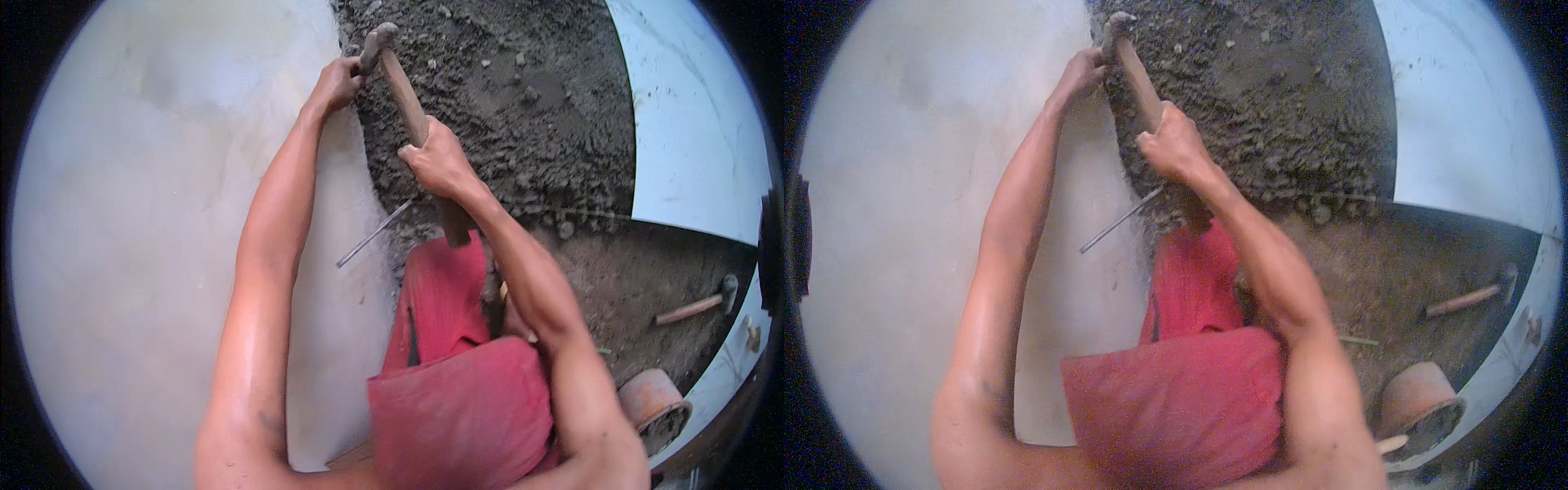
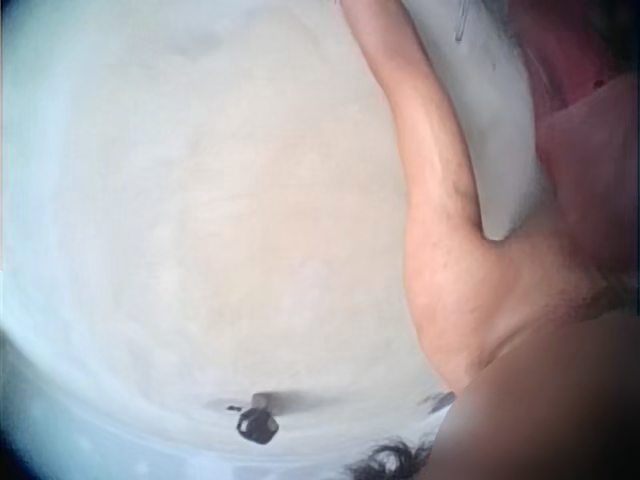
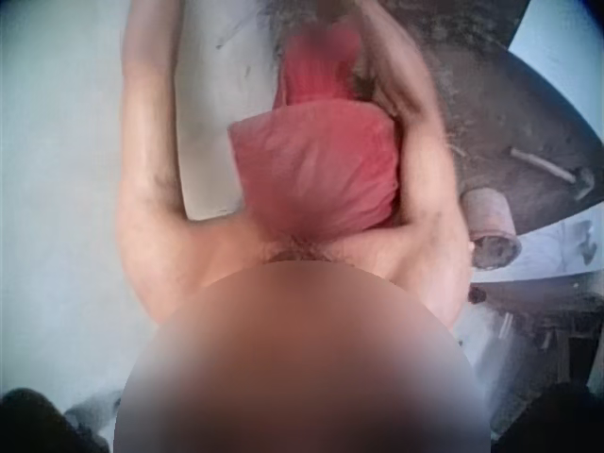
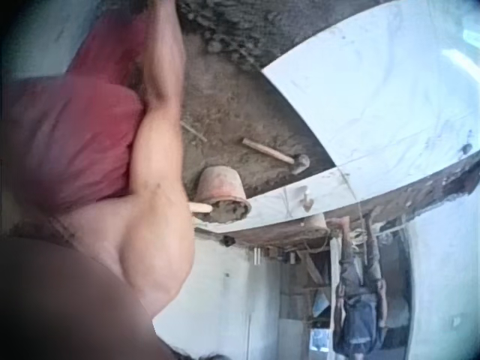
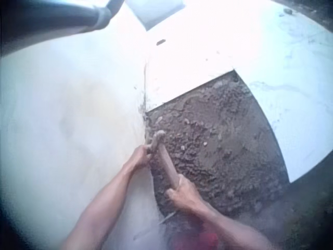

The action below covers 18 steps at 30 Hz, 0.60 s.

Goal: The person prepares the floor by spreading and leveling cement with a trowel and hammer. They then place a large white tile onto the prepared area, adjusting its position to align with existing tiles.

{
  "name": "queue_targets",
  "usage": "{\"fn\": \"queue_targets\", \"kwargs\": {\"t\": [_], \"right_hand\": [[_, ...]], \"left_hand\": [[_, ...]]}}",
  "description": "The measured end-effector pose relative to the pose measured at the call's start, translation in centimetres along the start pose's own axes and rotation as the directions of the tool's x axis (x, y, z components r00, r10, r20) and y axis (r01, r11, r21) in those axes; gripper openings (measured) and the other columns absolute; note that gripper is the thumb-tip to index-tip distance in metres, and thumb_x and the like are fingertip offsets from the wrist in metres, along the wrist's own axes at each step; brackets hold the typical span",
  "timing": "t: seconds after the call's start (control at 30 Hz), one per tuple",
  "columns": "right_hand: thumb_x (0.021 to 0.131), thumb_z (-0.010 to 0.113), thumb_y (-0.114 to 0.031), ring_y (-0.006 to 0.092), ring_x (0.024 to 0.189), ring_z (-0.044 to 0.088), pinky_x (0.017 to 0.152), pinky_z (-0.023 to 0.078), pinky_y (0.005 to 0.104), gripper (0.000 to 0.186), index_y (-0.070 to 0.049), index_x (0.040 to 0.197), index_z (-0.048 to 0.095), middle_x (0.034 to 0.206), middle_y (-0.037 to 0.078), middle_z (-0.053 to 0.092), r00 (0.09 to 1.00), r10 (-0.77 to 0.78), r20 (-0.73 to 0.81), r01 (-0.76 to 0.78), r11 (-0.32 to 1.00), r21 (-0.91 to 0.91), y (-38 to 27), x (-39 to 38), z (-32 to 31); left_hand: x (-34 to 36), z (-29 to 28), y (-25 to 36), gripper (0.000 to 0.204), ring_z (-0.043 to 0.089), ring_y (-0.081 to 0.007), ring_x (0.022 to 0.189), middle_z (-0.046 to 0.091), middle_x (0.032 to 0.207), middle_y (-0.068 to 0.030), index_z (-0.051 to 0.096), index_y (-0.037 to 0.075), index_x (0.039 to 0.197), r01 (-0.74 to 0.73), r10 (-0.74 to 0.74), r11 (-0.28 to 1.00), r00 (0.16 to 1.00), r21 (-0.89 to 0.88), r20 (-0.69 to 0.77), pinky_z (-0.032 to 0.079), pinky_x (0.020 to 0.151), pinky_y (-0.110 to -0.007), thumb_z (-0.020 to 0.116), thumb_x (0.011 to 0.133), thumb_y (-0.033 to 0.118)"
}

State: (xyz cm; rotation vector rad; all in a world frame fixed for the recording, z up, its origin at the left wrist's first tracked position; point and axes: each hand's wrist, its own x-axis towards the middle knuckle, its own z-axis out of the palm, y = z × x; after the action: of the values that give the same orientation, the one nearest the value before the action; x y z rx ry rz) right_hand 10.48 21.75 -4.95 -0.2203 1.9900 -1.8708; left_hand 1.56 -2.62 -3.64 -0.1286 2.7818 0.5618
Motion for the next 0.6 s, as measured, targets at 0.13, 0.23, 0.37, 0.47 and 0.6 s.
{"fn": "queue_targets", "kwargs": {"t": [0.13, 0.23, 0.37, 0.47, 0.6], "right_hand": [[0.074, 0.064, -0.019, 0.0208, 0.062, 0.057, 0.059, 0.048, 0.0347, 0.027, 0.002, 0.089, 0.056, 0.073, 0.008, 0.058, 0.890, -0.411, -0.198, 0.364, 0.901, -0.236, -9.0, 3.0, -2.8], [0.080, 0.061, -0.011, 0.0204, 0.066, 0.058, 0.058, 0.046, 0.0340, 0.011, -0.001, 0.078, 0.057, 0.071, 0.006, 0.057, 0.416, -0.906, -0.084, 0.511, 0.309, -0.802, -20.2, 5.6, -7.8], [0.081, 0.059, -0.009, 0.0281, 0.069, 0.059, 0.060, 0.047, 0.0388, 0.012, 0.000, 0.085, 0.055, 0.075, 0.012, 0.059, 0.528, -0.739, -0.418, 0.455, 0.662, -0.596, -19.2, 4.7, -8.8], [0.077, 0.063, -0.014, 0.0407, 0.072, 0.061, 0.067, 0.049, 0.0480, 0.024, 0.001, 0.094, 0.052, 0.080, 0.022, 0.062, 0.863, -0.284, -0.418, 0.340, 0.938, 0.064, -12.0, 2.3, -0.6], [0.076, 0.062, -0.018, 0.0443, 0.099, 0.058, 0.087, 0.045, 0.0470, 0.041, 0.005, 0.108, 0.050, 0.100, 0.030, 0.061, 0.898, 0.376, 0.227, -0.347, 0.924, -0.160, -4.1, -2.2, 0.2]], "left_hand": [[-2.6, -2.6, -1.4, 0.024, 0.065, -0.0193, 0.087, 0.070, 0.092, -0.0119, 0.068, 0.009, 0.103, 0.139, -0.139, 0.990, 0.990, -0.011, 0.016, 0.048, 0.080, -0.032, 0.063, 0.080, 0.008], [-5.0, -5.8, -2.9, 0.025, 0.065, -0.0239, 0.089, 0.069, 0.095, -0.0137, 0.068, 0.009, 0.104, 0.240, -0.239, 0.969, 0.971, 0.055, -0.020, 0.048, 0.079, -0.033, 0.064, 0.080, 0.011], [-0.9, -2.3, 2.8, 0.025, 0.065, -0.0260, 0.091, 0.069, 0.097, -0.0149, 0.068, 0.009, 0.104, 0.172, -0.172, 0.985, 0.985, -0.028, 0.002, 0.048, 0.079, -0.034, 0.064, 0.080, 0.011], [-4.0, -4.8, -0.3, 0.025, 0.065, -0.0263, 0.089, 0.069, 0.096, -0.0153, 0.067, 0.009, 0.105, 0.223, -0.222, 0.975, 0.974, 0.023, -0.037, 0.049, 0.078, -0.035, 0.063, 0.080, 0.011], [-1.6, -2.9, 0.9, 0.024, 0.066, -0.0234, 0.085, 0.069, 0.091, -0.0136, 0.066, 0.008, 0.103, 0.218, -0.216, 0.975, 0.975, 0.042, -0.050, 0.049, 0.075, -0.034, 0.064, 0.080, 0.012]]}}
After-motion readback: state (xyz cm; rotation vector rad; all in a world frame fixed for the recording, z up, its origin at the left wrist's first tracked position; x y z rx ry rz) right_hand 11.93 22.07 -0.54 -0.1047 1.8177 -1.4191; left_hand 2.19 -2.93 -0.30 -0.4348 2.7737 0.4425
